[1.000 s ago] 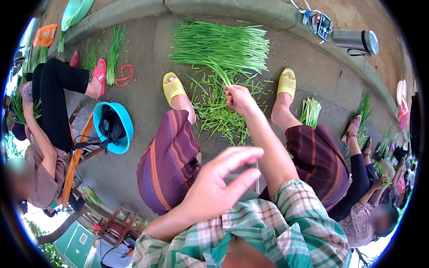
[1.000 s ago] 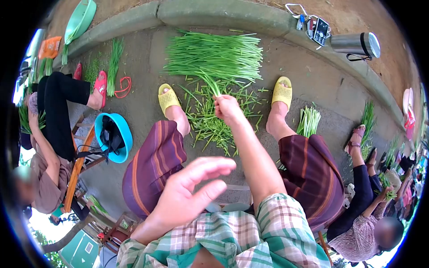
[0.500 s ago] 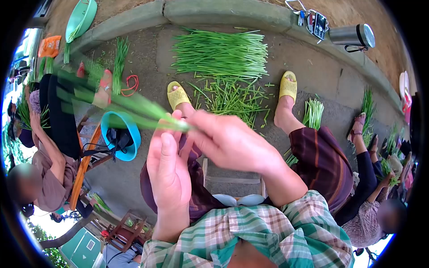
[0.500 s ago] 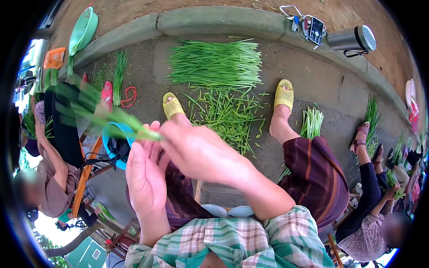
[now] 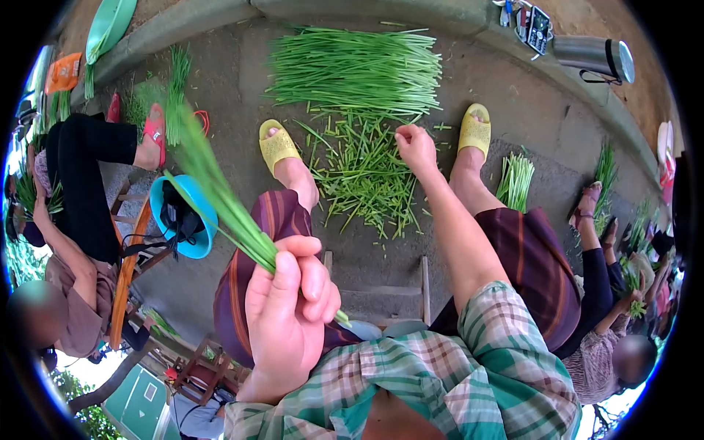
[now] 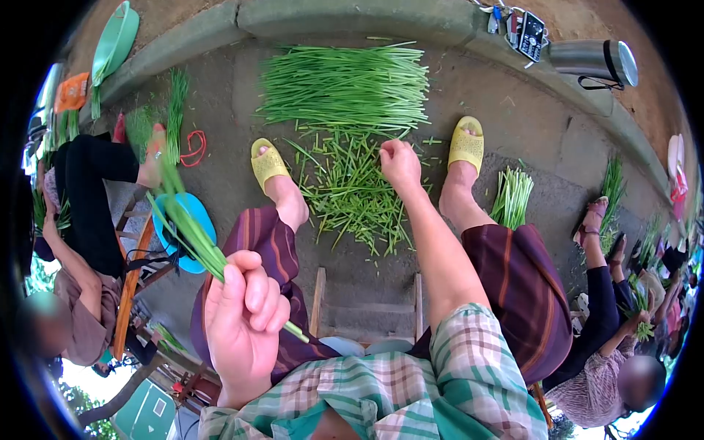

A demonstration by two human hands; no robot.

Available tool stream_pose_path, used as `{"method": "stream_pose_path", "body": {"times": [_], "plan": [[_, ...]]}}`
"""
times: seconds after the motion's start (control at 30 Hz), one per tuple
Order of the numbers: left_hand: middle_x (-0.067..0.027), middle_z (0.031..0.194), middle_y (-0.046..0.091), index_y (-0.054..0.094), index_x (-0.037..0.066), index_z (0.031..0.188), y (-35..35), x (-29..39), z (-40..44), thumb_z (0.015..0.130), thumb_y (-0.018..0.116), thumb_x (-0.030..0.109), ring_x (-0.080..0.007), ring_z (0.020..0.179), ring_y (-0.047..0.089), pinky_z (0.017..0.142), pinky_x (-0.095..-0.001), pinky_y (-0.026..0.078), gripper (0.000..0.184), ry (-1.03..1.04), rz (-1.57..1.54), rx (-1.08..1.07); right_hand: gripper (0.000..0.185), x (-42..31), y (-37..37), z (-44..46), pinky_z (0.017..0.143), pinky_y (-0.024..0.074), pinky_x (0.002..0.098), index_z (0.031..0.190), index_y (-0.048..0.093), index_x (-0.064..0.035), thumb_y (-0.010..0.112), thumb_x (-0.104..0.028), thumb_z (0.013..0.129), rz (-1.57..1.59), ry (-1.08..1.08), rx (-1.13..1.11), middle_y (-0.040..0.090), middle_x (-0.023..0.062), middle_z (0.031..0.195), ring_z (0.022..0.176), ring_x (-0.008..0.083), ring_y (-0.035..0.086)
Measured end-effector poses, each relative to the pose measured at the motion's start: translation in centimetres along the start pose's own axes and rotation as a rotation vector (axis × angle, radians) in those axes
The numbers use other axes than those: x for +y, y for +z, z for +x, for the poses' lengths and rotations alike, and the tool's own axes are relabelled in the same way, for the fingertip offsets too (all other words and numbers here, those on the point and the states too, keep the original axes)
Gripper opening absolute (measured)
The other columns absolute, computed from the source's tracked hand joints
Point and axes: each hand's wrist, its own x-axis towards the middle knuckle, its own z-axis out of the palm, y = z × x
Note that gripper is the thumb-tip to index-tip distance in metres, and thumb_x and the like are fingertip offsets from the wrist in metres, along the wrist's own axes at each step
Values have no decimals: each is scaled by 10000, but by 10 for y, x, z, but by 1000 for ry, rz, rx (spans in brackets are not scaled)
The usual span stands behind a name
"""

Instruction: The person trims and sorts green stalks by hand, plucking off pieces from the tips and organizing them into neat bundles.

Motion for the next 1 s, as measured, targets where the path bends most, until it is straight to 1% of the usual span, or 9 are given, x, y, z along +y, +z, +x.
{"method": "stream_pose_path", "body": {"times": [0.03,0.2,0.3,0.5,0.6,0.67,0.7,0.8,1.0], "plan": [[19,758,466,555,41,1214,4,1,0,1056,443,233,-42,573,350,538,-216,319,273,-24,21,44,159,0,3,1,781,529,421,954,694,-94,702,-204,839,0,-47,27,654,105,932,860,311,653],[13,709,448,532,-3,1206,6,2,-2,1060,426,224,-51,538,322,480,-205,289,290,-55,26,35,241,-3,20,19,837,511,454,1022,669,-138,740,-222,808,-230,-18,184,609,111,1066,1049,321,595],[16,706,445,530,-3,1206,5,3,-2,1060,426,220,-48,530,318,473,-206,287,286,-52,26,23,239,0,24,24,825,509,464,1010,657,-125,739,-224,808,-326,45,159,612,117,1063,1034,320,596],[22,699,439,543,14,1211,2,6,-4,1044,468,208,-38,546,320,498,-208,272,267,-75,-2,-16,176,9,24,19,757,513,462,929,630,-80,707,-205,831,-338,-125,157,631,122,962,909,354,616],[19,677,426,523,-7,1198,1,5,-5,1058,425,211,-45,517,308,457,-206,274,277,-58,21,-38,181,17,27,10,753,519,444,961,639,-88,705,-197,832,-136,-49,82,651,102,922,853,312,634],[18,677,431,524,-8,1192,2,6,-5,1058,426,208,-44,515,308,455,-205,274,273,-59,10,-26,207,26,35,6,675,523,371,981,630,-57,706,-204,856,276,32,-55,664,63,842,724,228,633],[18,677,431,524,-8,1192,1,6,-5,1058,426,208,-44,515,308,455,-205,274,273,-59,9,-26,252,24,37,2,623,501,275,1018,636,-44,726,-226,869,582,111,-150,655,-1,842,690,111,595],[16,680,440,524,-10,1188,1,6,-6,1057,428,205,-43,516,311,455,-203,278,269,-68,9,-38,255,-2,18,-15,621,480,215,1061,649,-55,727,-218,881,925,399,-357,633,-45,849,703,47,564],[14,683,449,524,-11,1193,2,6,-5,1056,430,201,-42,516,318,452,-202,279,270,-77,21,-33,273,-4,15,-29,683,485,190,1142,657,-98,697,-252,920,1174,518,-657,654,-48,910,724,24,561]]}}
